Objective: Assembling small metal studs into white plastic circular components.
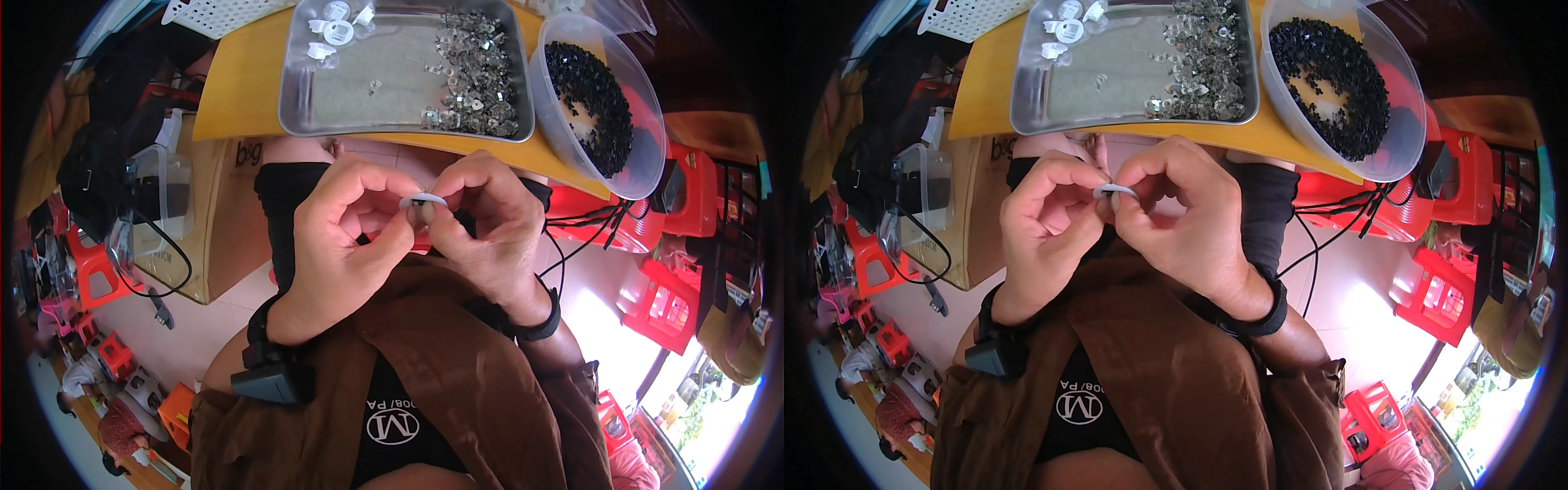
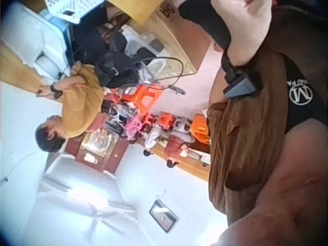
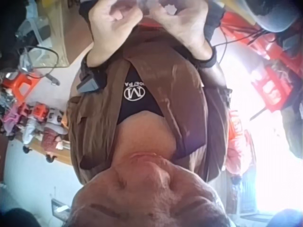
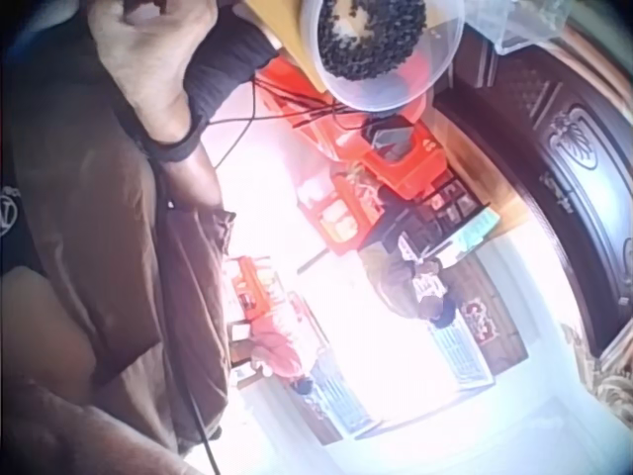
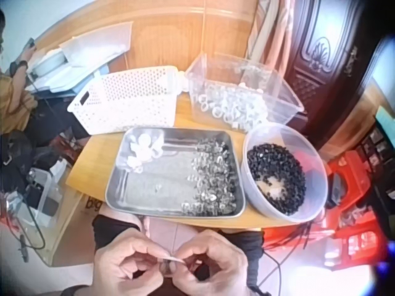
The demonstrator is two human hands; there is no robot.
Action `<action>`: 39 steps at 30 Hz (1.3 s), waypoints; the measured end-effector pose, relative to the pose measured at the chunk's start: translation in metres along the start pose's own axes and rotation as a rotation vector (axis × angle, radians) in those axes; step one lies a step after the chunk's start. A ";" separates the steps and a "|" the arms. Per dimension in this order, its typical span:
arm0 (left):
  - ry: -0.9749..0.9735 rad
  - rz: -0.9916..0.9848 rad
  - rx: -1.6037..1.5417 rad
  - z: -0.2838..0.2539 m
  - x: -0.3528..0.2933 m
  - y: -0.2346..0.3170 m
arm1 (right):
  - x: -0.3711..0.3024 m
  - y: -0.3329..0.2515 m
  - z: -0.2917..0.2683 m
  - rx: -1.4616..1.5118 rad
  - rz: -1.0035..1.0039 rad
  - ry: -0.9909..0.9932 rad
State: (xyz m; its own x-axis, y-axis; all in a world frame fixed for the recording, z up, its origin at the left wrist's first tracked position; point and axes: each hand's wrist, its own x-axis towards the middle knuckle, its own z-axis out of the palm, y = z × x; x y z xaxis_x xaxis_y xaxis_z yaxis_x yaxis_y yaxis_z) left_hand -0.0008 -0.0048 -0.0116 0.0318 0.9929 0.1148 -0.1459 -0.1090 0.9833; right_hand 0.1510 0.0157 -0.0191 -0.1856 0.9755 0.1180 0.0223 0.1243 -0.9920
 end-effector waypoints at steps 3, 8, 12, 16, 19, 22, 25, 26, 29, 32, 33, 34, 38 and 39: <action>-0.045 -0.128 -0.150 -0.005 0.000 0.000 | 0.000 -0.002 -0.001 0.089 0.025 -0.001; -0.050 -0.099 -0.135 -0.006 0.001 0.000 | 0.000 -0.009 -0.002 0.045 -0.049 -0.034; -0.059 -0.100 -0.130 -0.006 0.002 0.003 | 0.001 -0.011 -0.003 0.010 -0.058 -0.027; -0.079 -0.041 -0.084 -0.006 0.002 0.003 | 0.002 -0.010 -0.005 -0.135 -0.180 -0.034; -0.082 -0.025 -0.054 -0.005 0.002 0.005 | 0.003 -0.010 -0.006 -0.197 -0.244 -0.021; -0.094 0.028 0.002 -0.008 0.003 0.005 | -0.001 -0.011 -0.003 -0.168 -0.231 0.015; -0.103 0.065 0.022 -0.008 0.002 0.003 | -0.003 -0.006 -0.002 -0.129 -0.201 0.048; -0.098 0.061 0.000 -0.008 0.002 0.003 | -0.004 -0.005 -0.003 -0.133 -0.211 0.054; -0.114 0.070 0.052 -0.010 0.002 0.005 | -0.003 -0.003 -0.005 -0.141 -0.252 0.054; -0.112 0.088 0.084 -0.009 0.002 0.005 | -0.004 -0.004 -0.005 -0.137 -0.226 0.037; -0.111 0.089 0.084 -0.009 0.002 0.005 | -0.005 -0.005 -0.005 -0.137 -0.227 0.036; -0.096 0.093 0.090 -0.009 0.001 0.004 | -0.005 -0.005 -0.005 -0.135 -0.227 0.025; -0.074 0.191 0.250 -0.013 0.002 0.002 | -0.002 -0.007 -0.005 -0.170 -0.288 -0.036; -0.074 0.191 0.250 -0.013 0.002 0.003 | -0.002 -0.008 -0.006 -0.170 -0.288 -0.036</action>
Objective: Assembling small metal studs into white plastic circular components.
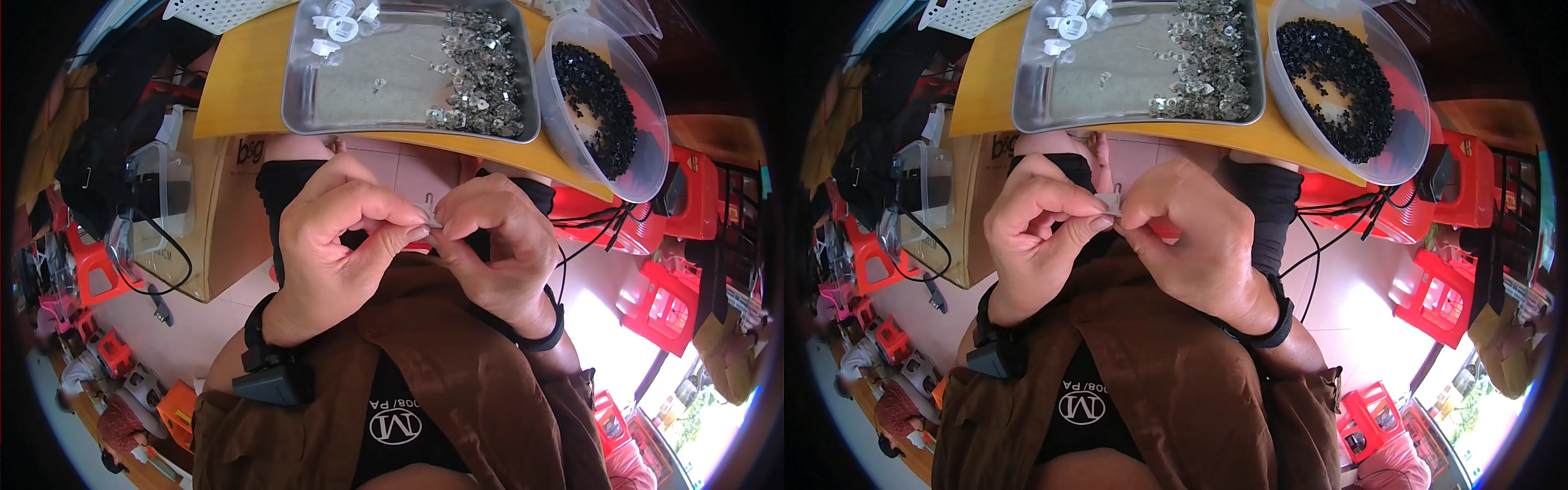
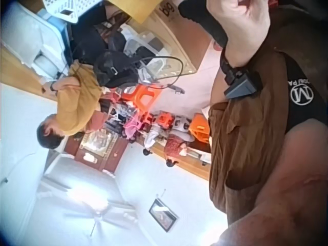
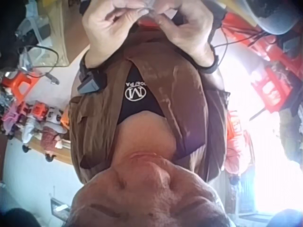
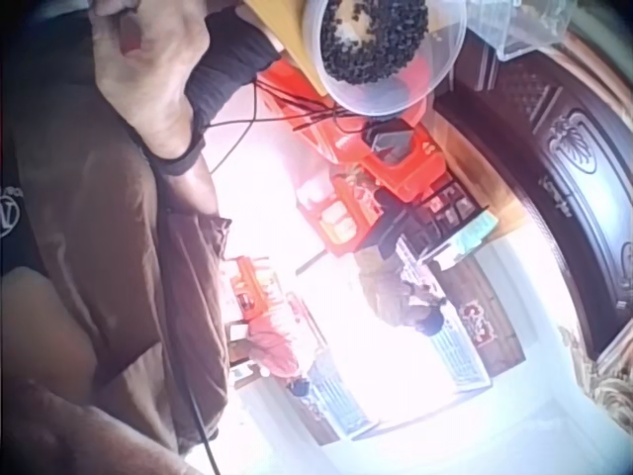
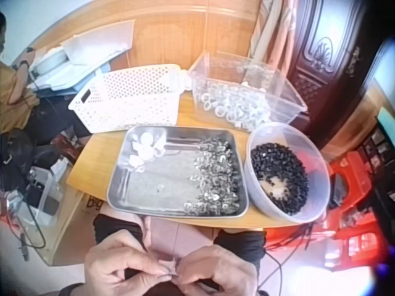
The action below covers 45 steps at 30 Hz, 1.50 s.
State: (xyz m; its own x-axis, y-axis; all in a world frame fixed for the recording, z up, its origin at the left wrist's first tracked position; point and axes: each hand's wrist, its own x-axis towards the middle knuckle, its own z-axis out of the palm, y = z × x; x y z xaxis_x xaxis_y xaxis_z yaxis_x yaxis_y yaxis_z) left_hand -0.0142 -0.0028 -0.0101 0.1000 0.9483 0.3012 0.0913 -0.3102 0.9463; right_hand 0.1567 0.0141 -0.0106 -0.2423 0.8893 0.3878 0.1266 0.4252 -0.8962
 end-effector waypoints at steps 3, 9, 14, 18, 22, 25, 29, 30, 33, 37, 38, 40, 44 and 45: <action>0.021 -0.018 0.090 0.000 0.000 0.003 | 0.001 -0.001 -0.001 -0.085 -0.083 -0.036; 0.031 -0.129 -0.099 0.005 0.001 0.001 | -0.004 0.003 0.005 0.055 0.174 0.021; -0.010 -0.287 -0.375 0.002 -0.002 0.000 | -0.003 0.002 0.007 0.191 0.311 0.081; 0.004 -0.288 -0.392 0.003 -0.005 -0.003 | -0.001 0.005 0.005 0.165 0.245 0.040; 0.012 -0.301 -0.372 0.003 -0.006 -0.004 | 0.001 0.002 0.006 0.089 0.216 0.053; 0.014 -0.295 -0.344 0.004 -0.006 -0.002 | 0.005 -0.004 0.003 -0.216 0.070 -0.005; 0.014 -0.272 -0.357 0.004 -0.005 -0.002 | 0.004 -0.003 0.005 -0.084 0.226 -0.013; 0.015 -0.272 -0.358 0.004 -0.005 -0.002 | 0.003 -0.002 0.006 -0.017 0.277 -0.005; -0.005 -0.242 -0.371 0.003 -0.005 -0.004 | 0.002 0.002 0.005 0.071 0.275 0.003; -0.045 -0.236 -0.239 0.000 -0.005 -0.005 | 0.002 0.003 0.004 0.113 0.306 -0.028; -0.017 -0.313 -0.298 0.001 -0.006 -0.003 | 0.004 -0.002 0.004 0.223 0.410 -0.049; 0.002 -0.414 -0.443 0.002 -0.004 0.001 | 0.004 -0.001 0.005 0.331 0.514 -0.064; 0.014 -0.449 -0.487 0.000 -0.006 -0.004 | 0.003 0.005 0.007 0.205 0.414 -0.014; 0.017 -0.449 -0.485 0.000 -0.005 -0.003 | 0.003 0.004 0.007 0.135 0.373 -0.028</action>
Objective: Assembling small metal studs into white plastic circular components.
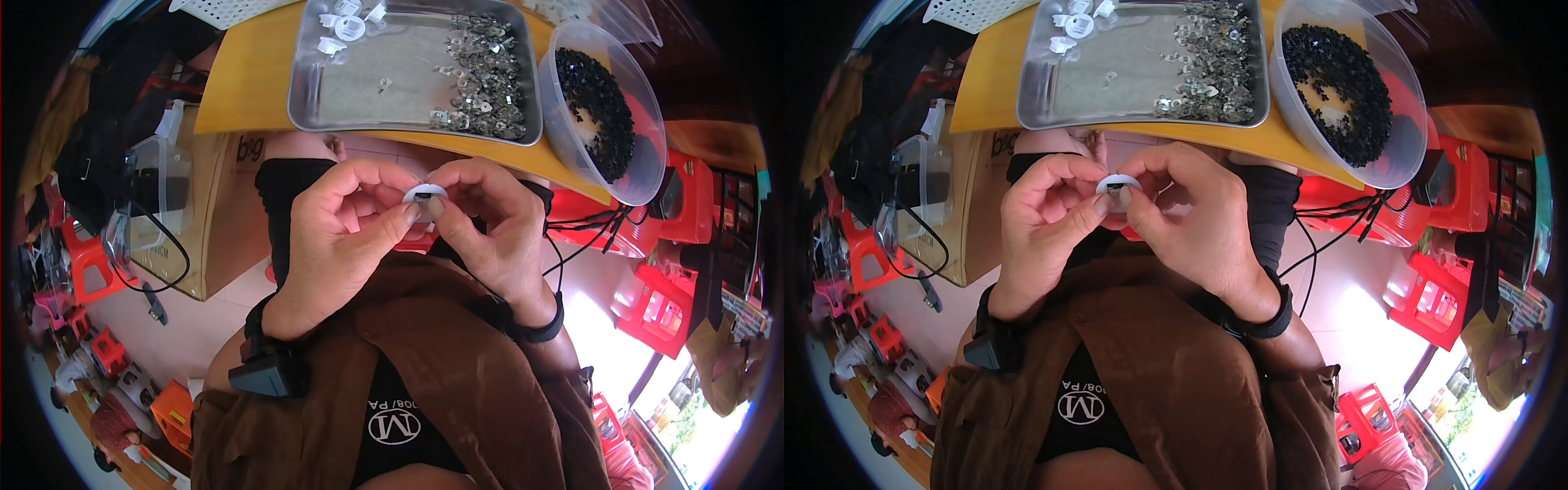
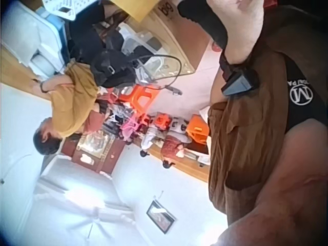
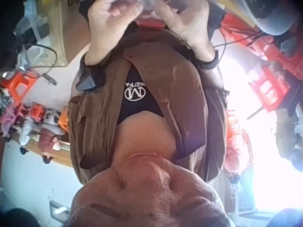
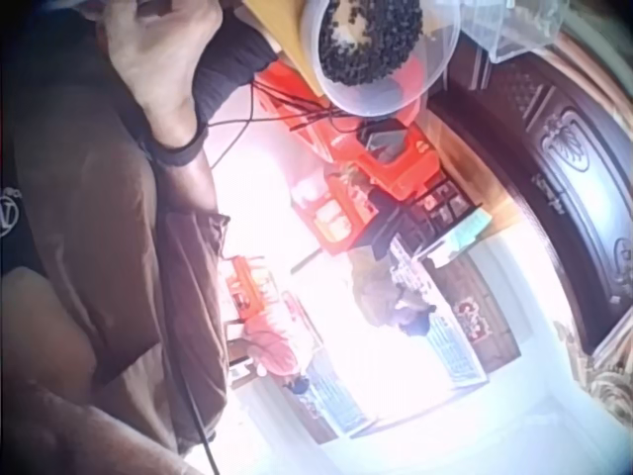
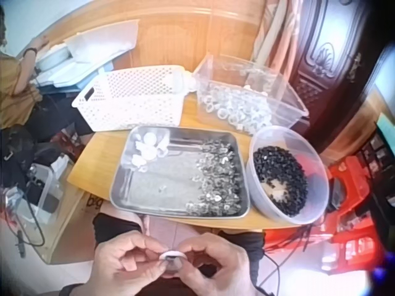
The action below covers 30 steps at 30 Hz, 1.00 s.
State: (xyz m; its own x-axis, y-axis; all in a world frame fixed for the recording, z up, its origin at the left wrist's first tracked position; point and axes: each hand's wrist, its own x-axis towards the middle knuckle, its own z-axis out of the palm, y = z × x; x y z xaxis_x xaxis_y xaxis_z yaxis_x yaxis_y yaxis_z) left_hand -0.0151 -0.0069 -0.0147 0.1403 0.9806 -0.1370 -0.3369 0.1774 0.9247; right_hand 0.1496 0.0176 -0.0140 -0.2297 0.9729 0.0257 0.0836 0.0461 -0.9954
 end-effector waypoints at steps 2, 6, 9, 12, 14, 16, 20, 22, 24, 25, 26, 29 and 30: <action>0.021 0.045 0.001 0.003 0.000 0.002 | 0.000 0.001 0.000 -0.011 -0.024 0.000; 0.010 0.078 0.035 0.001 0.001 0.002 | 0.000 -0.001 0.001 -0.031 -0.051 0.007; -0.019 0.093 -0.023 -0.001 0.001 0.001 | -0.001 -0.002 0.000 0.026 -0.045 0.003; 0.041 -0.058 -0.119 -0.001 0.001 0.009 | -0.001 -0.007 -0.003 0.093 0.010 -0.065; 0.031 -0.180 -0.160 -0.005 0.001 0.009 | 0.000 -0.009 -0.004 0.023 -0.025 -0.072; 0.035 -0.178 -0.160 -0.006 0.001 0.007 | 0.000 -0.009 -0.005 -0.048 -0.056 -0.074; 0.022 -0.185 -0.141 -0.007 0.002 0.008 | 0.002 -0.001 -0.006 -0.167 -0.182 -0.048; 0.011 -0.204 -0.165 -0.008 0.002 0.007 | 0.002 0.000 -0.007 -0.166 -0.182 -0.033; 0.001 -0.224 -0.190 -0.009 0.003 0.006 | 0.003 -0.002 -0.007 -0.193 -0.240 -0.022; -0.010 -0.248 -0.235 -0.009 0.003 0.004 | 0.003 -0.003 -0.008 -0.193 -0.239 -0.022; -0.022 -0.272 -0.280 -0.010 0.003 0.003 | 0.002 -0.004 -0.008 -0.224 -0.248 -0.036; -0.041 -0.235 -0.239 -0.008 0.003 0.004 | 0.003 -0.006 -0.008 -0.294 -0.301 -0.048; -0.041 -0.235 -0.239 -0.008 0.003 0.003 | 0.003 -0.006 -0.008 -0.335 -0.346 -0.045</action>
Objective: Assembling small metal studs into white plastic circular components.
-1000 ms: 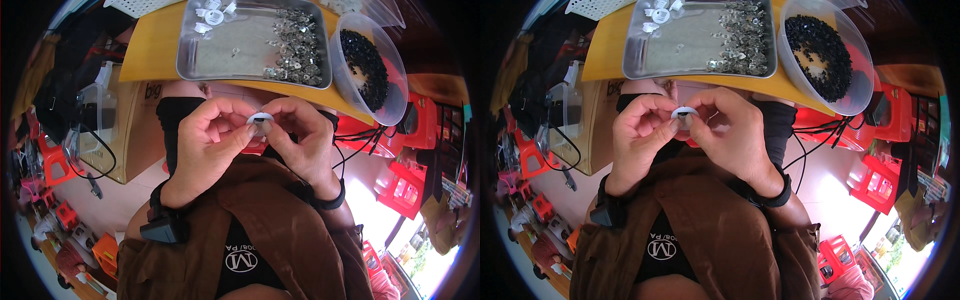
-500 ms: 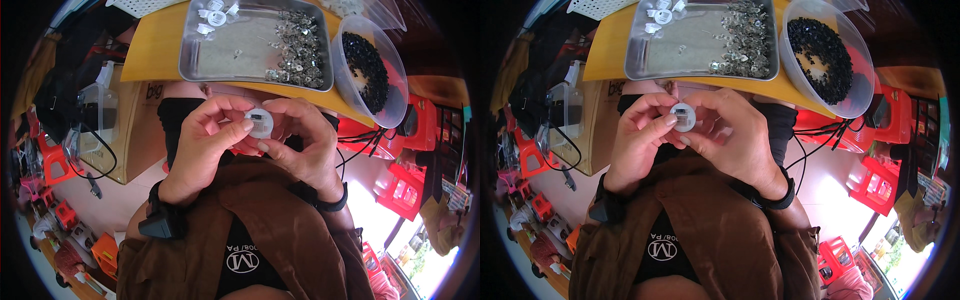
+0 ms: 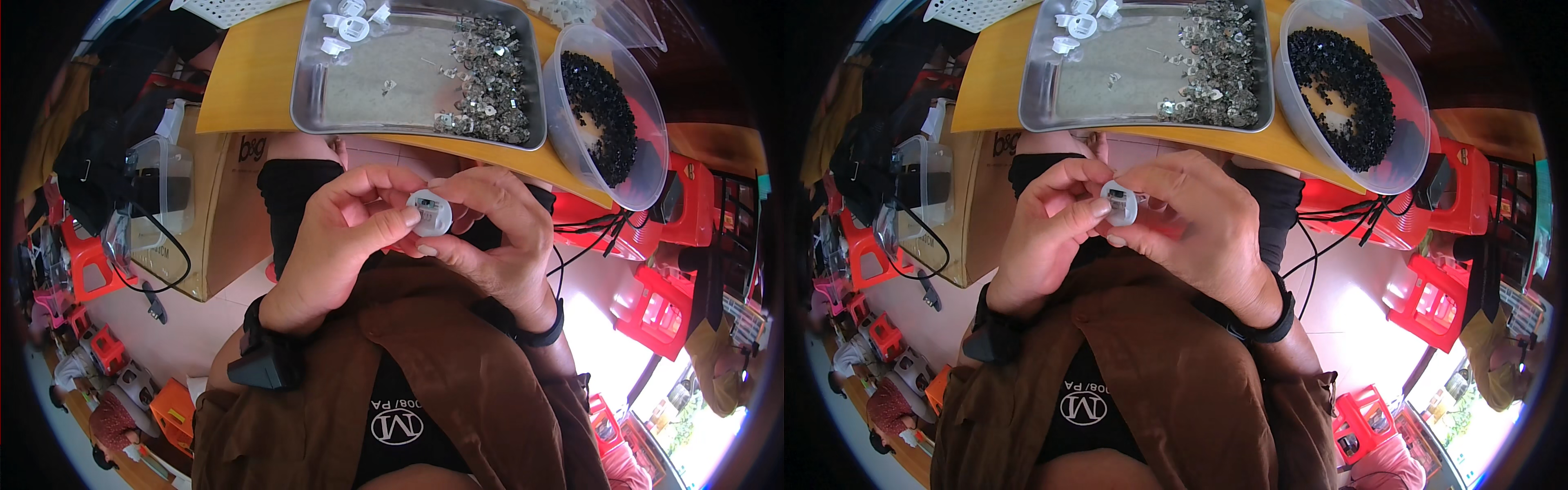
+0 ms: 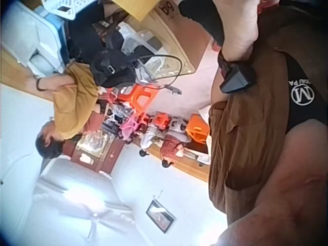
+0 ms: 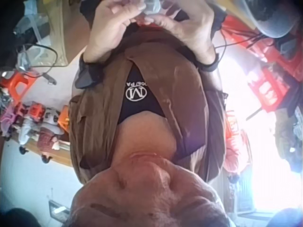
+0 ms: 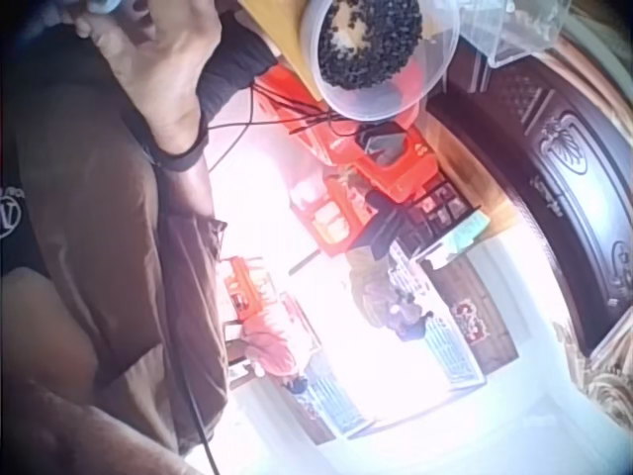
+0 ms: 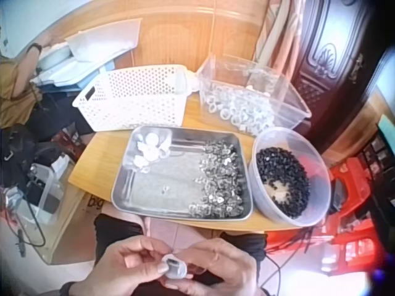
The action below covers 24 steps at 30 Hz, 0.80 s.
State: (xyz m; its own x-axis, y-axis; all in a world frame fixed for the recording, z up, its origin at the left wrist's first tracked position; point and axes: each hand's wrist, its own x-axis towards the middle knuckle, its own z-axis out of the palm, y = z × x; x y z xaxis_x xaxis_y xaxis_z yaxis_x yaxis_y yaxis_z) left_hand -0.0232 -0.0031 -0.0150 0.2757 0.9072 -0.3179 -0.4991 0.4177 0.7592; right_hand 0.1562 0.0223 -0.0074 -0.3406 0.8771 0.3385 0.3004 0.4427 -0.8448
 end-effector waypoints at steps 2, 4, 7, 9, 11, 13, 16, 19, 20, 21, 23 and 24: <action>-0.015 0.085 0.032 0.000 -0.001 -0.002 | 0.000 -0.001 0.001 -0.029 -0.024 0.012; -0.014 0.102 0.055 0.002 -0.002 0.000 | 0.001 -0.002 0.002 -0.056 -0.052 0.022; -0.014 0.132 0.085 0.004 -0.002 0.000 | 0.000 -0.005 0.002 -0.081 -0.068 0.037; -0.013 0.147 0.093 0.003 -0.002 0.000 | -0.001 -0.005 0.003 -0.066 -0.074 0.049; -0.036 0.175 0.127 0.002 -0.001 0.000 | -0.002 -0.007 0.003 -0.053 -0.053 0.044; -0.051 0.203 0.134 0.001 -0.001 -0.001 | -0.001 -0.009 0.003 -0.044 -0.031 0.040; -0.056 0.272 0.187 0.000 -0.002 0.001 | 0.002 -0.010 0.001 -0.084 -0.116 0.030; -0.051 0.331 0.265 -0.005 -0.002 0.000 | 0.004 -0.011 0.002 -0.083 -0.160 0.012; -0.060 0.346 0.298 -0.007 -0.001 -0.001 | 0.004 -0.011 0.003 -0.085 -0.169 0.007; -0.043 0.333 0.290 -0.008 -0.003 -0.001 | 0.003 -0.012 0.004 -0.081 -0.176 0.001; -0.045 0.324 0.300 -0.011 -0.002 0.002 | 0.007 -0.011 0.006 -0.060 -0.192 -0.015; -0.047 0.307 0.312 -0.011 -0.003 0.003 | 0.008 -0.013 0.007 -0.060 -0.197 -0.025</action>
State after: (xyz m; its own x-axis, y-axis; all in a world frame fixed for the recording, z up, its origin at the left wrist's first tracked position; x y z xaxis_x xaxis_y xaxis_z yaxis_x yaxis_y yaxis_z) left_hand -0.0350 -0.0037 -0.0180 0.1937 0.9806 -0.0298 -0.2936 0.0870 0.9520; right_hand 0.1436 0.0220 0.0034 -0.4197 0.7682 0.4835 0.2786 0.6160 -0.7369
